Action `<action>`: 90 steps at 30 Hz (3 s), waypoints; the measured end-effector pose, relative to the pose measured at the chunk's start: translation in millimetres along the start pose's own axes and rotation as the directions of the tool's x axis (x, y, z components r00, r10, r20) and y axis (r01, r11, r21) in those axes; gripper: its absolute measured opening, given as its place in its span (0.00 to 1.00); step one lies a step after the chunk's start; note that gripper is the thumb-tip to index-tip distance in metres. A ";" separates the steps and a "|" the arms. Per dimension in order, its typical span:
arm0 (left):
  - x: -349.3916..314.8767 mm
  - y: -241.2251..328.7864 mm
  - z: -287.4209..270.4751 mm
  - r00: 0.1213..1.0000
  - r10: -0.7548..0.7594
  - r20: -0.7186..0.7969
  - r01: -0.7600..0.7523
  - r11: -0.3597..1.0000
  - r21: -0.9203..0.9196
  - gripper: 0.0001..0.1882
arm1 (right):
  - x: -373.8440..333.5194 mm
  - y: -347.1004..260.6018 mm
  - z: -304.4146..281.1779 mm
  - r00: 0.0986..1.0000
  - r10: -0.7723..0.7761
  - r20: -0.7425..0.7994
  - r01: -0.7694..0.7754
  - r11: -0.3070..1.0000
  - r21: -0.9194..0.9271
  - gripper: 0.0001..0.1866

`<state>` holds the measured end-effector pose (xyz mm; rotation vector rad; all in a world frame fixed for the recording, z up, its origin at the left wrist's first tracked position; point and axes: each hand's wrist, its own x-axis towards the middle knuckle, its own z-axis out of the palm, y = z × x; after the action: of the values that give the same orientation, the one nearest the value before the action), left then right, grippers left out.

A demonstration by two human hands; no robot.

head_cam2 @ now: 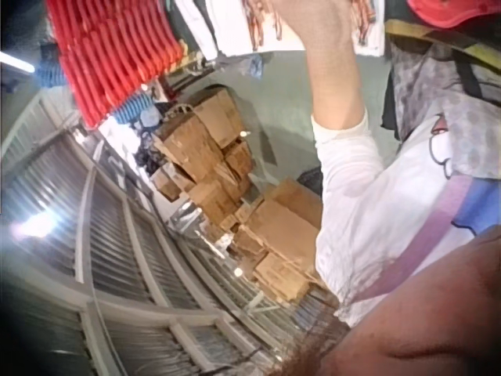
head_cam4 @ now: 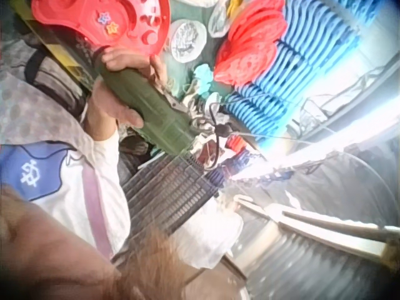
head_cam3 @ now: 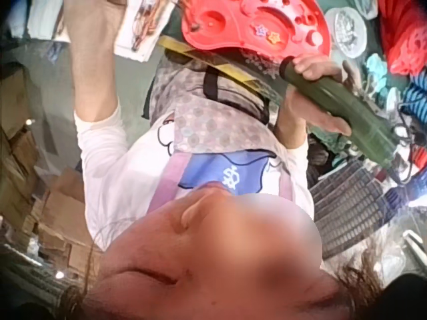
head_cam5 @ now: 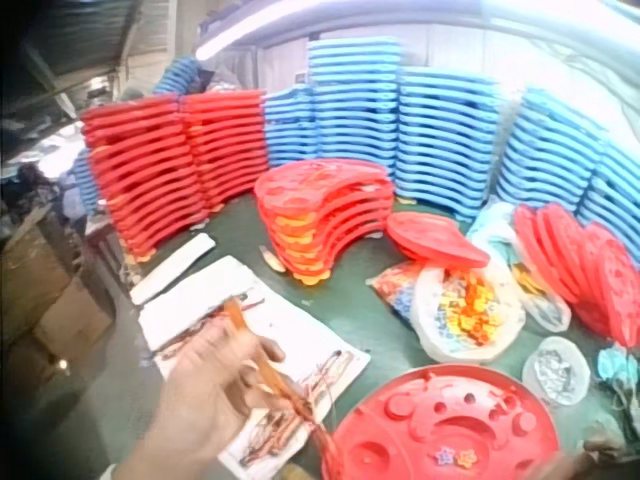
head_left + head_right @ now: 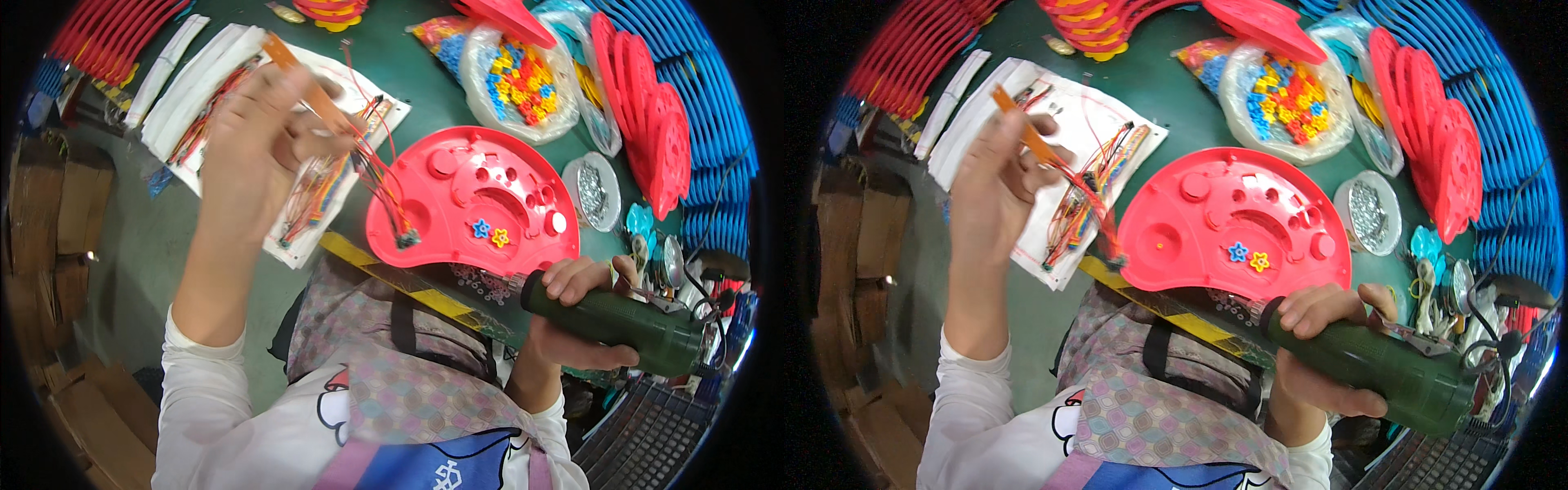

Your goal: The person assembles small plastic components into a red plastic base. They place colorful star-shaped pieces into recesses, insert a small motor, and use a green electric screwdriver to secure parts with screws. The person repeats this process for multiple units.

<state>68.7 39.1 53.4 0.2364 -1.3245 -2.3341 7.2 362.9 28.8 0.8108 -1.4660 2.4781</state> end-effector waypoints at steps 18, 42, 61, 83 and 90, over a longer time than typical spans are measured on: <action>-9.1 -142.7 69.5 0.745 -0.092 0.661 -0.533 0.513 0.673 0.08 | 14.1 -12.5 -38.4 0.997 -0.060 -0.047 0.062 0.998 0.029 0.61; -8.2 -169.2 83.5 0.731 -0.110 0.674 -0.640 0.234 0.732 0.10 | 27.3 34.0 -33.5 0.966 0.234 0.110 -0.184 0.920 -0.345 0.63; -8.3 -175.1 78.9 0.734 -0.099 0.672 -0.635 0.252 0.730 0.09 | 40.2 36.4 -30.2 0.930 0.299 0.215 -0.214 0.913 -0.347 0.62; -5.4 -178.0 76.2 0.728 -0.090 0.679 -0.643 0.253 0.723 0.11 | -43.7 17.0 -45.6 0.965 0.239 0.109 -0.213 0.954 -0.211 0.64; -5.8 -175.7 77.4 0.740 -0.028 0.672 -0.621 0.353 0.699 0.09 | -40.3 31.5 -51.6 0.986 0.036 0.165 -0.012 0.990 -0.141 0.64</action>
<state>-5.2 179.1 -55.3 -0.4779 -2.6031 -1.0747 9.7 396.3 -35.7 1.0002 -1.6922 2.3407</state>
